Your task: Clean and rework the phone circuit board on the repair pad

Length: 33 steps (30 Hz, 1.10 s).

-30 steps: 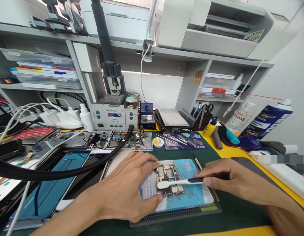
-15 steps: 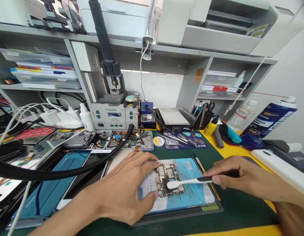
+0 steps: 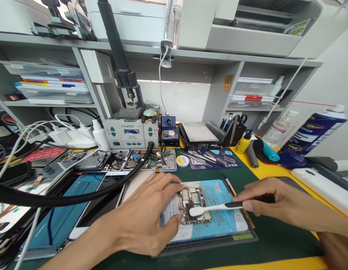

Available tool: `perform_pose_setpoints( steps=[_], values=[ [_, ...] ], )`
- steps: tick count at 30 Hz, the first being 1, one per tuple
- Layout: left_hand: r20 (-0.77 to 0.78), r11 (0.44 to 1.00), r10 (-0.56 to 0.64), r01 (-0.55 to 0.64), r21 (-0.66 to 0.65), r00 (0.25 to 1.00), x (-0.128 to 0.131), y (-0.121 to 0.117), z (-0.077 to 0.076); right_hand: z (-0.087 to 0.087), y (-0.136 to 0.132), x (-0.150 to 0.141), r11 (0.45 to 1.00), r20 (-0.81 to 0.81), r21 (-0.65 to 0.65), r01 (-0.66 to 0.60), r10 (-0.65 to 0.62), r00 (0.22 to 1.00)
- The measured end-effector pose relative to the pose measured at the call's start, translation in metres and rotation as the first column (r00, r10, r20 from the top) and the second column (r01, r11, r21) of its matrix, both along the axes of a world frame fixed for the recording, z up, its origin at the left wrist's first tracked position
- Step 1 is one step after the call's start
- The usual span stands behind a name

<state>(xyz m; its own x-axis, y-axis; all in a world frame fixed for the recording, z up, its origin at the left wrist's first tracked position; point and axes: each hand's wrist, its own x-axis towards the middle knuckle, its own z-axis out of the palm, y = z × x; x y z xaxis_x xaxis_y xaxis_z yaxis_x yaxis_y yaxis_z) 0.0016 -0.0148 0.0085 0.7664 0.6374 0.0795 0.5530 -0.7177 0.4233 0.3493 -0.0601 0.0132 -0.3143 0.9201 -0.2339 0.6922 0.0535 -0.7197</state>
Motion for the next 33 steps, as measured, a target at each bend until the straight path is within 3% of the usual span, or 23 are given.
perform_pose_setpoints(
  steps=[14,23,33],
  values=[
    [-0.014,0.999,0.040,-0.040,-0.006,0.999,0.004,-0.003,0.001,0.006,-0.003,-0.005,0.997,0.001,0.043,-0.064,0.064,0.998],
    [-0.007,0.999,0.028,-0.028,-0.020,1.000,0.006,-0.001,0.000,0.002,-0.001,-0.025,0.982,0.077,0.176,0.062,-0.077,0.994],
    [-0.019,0.998,0.048,-0.049,-0.038,0.999,0.004,-0.002,0.001,0.001,-0.004,-0.006,0.991,0.004,0.111,-0.070,0.070,0.998]
  ],
)
